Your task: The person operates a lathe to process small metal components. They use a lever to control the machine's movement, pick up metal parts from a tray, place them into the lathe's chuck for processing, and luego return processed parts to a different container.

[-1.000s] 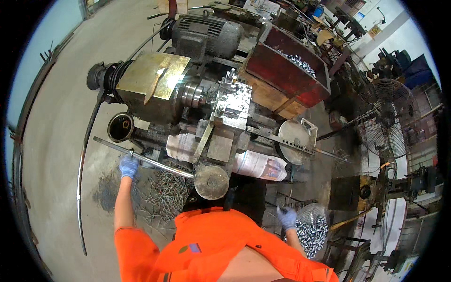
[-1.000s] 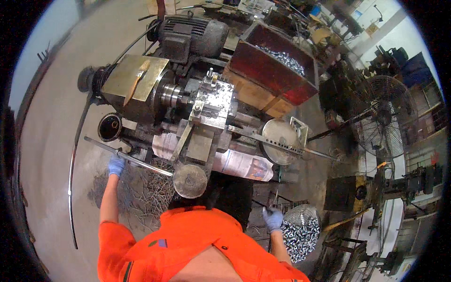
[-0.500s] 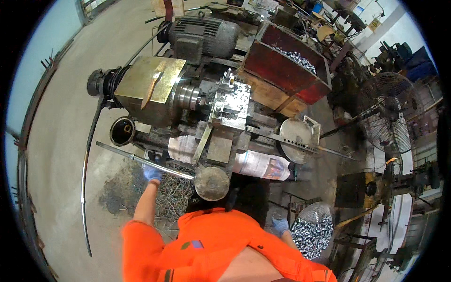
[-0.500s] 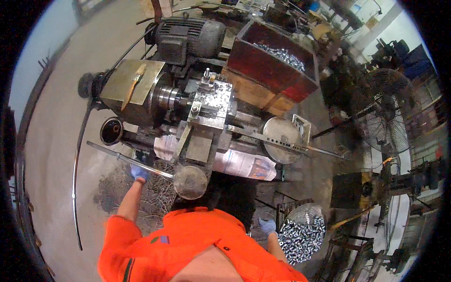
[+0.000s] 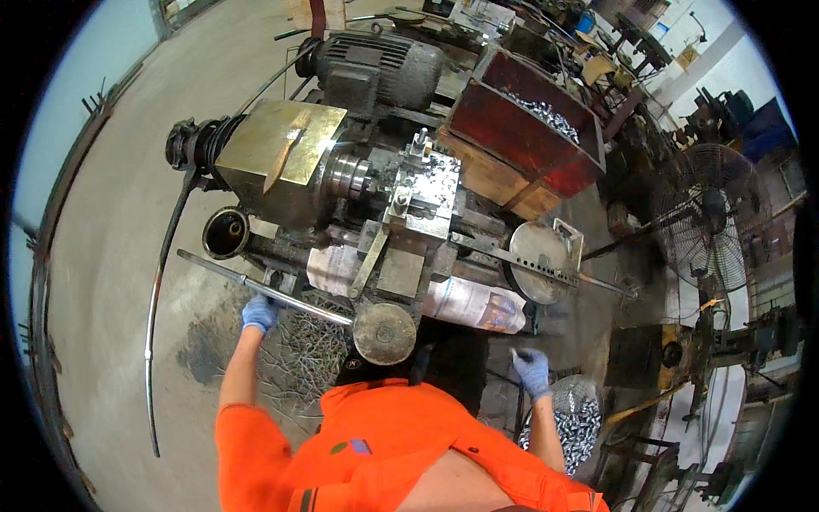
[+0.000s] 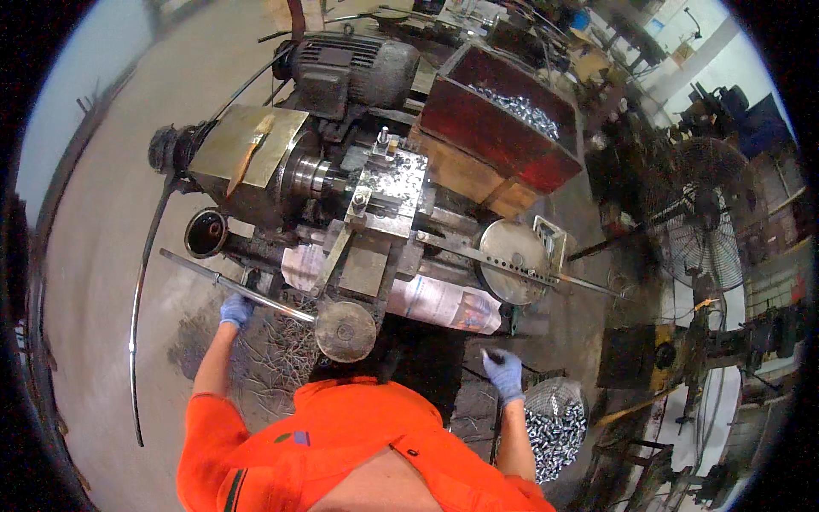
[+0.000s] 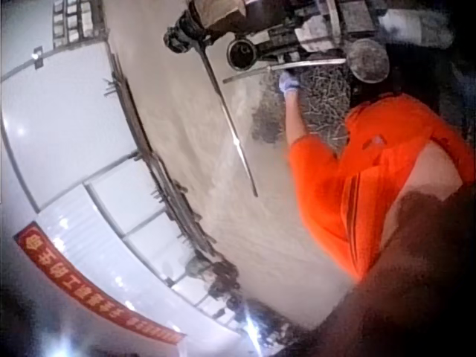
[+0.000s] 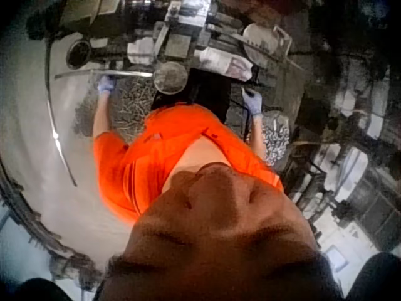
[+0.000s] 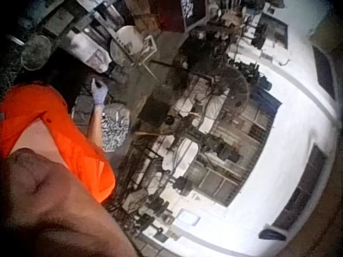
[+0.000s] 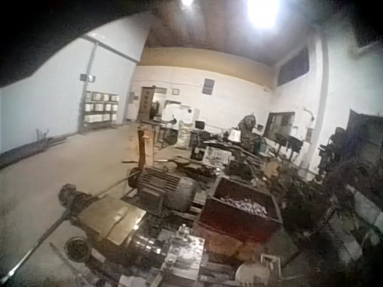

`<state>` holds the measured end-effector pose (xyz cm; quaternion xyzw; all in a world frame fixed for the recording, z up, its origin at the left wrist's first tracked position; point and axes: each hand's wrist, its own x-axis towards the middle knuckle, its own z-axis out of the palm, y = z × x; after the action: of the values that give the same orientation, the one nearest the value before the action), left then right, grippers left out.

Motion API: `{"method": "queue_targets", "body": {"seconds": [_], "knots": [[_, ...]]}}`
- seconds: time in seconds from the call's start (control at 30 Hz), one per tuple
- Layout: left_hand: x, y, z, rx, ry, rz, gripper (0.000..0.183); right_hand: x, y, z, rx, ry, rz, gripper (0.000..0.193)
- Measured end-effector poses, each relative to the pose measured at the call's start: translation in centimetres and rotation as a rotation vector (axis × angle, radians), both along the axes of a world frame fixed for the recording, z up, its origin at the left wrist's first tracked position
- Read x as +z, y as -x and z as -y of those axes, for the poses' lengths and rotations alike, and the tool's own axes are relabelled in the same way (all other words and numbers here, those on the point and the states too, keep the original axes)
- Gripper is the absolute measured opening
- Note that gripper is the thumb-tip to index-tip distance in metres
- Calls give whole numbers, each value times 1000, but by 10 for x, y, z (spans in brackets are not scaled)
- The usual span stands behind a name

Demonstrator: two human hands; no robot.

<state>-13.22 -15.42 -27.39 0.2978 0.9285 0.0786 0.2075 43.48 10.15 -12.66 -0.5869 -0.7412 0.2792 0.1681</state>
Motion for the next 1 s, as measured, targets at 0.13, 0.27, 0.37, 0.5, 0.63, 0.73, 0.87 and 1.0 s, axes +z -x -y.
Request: {"method": "queue_targets", "body": {"seconds": [0.13, 0.27, 0.37, 0.5, 0.63, 0.73, 0.87, 1.0], "knots": [[-1, 37, 39, 3, -66, -40, 43, 72, 85, -49, 321, -359, -152, 17], [59, 79, 83, 253, -543, -51, 35, 155, 197, -60, 565, -404, -182, 16], [206, 65, 69, 325, -536, -134, 34, 184, 268, -61, 751, -556, -214, 21], [238, 100, 130, 304, -652, -575, 34, 175, 355, -62, 950, -771, 78, 36], [188, 110, 205, 560, -257, -400, 44, 166, 411, -59, 1069, -503, 489, 56], [206, 29, 134, 598, -28, -472, 59, 142, 410, -72, 985, -630, 329, 52], [214, -17, 124, 657, -87, -408, 57, 155, 415, -65, 1075, -478, 438, 54], [231, -46, 90, 649, -27, -426, 53, 150, 414, -71, 1010, -414, 402, 50]]}}
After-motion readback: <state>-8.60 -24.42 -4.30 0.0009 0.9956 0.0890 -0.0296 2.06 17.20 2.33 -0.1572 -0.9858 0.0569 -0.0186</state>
